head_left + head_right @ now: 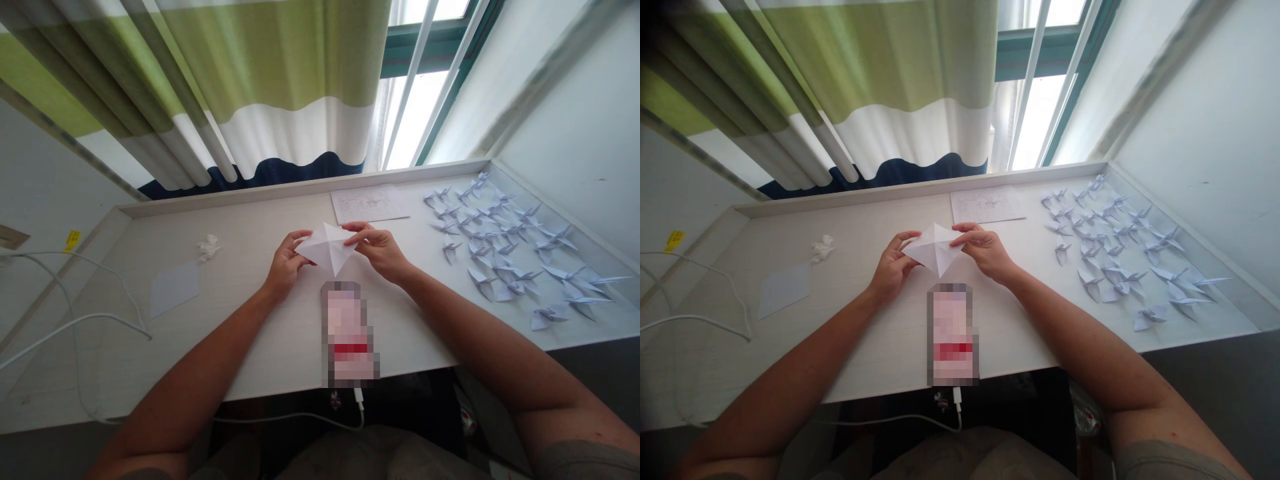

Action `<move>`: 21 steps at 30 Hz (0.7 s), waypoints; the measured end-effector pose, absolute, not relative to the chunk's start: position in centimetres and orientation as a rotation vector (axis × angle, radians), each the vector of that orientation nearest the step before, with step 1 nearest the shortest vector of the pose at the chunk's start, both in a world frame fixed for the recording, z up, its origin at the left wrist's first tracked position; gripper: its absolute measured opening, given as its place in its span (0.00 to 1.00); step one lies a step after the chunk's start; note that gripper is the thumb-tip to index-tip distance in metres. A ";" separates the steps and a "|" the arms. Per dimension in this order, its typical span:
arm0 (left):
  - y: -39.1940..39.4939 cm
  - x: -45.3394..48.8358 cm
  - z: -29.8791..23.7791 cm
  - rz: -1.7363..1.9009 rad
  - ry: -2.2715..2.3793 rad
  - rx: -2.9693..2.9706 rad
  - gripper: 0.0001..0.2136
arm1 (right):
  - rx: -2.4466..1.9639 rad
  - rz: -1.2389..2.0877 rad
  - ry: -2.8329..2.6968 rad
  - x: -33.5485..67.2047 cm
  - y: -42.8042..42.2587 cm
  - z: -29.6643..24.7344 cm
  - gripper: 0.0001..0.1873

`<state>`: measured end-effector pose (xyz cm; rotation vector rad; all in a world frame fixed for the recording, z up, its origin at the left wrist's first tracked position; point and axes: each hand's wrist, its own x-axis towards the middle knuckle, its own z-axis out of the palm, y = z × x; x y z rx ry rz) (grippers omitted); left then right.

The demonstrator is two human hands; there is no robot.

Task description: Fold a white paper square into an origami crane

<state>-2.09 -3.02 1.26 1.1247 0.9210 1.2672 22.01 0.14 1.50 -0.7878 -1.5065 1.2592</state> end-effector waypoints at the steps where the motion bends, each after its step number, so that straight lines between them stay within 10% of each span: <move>1: -3.1 -2.2 1.4 1.242 0.872 1.092 0.27 | -0.789 1.261 -1.510 22.0 0.1 1.5 0.07; 21: -3.9 -1.3 2.0 1.355 1.067 1.224 0.23 | -0.812 1.417 -1.467 21.8 -0.1 1.6 0.13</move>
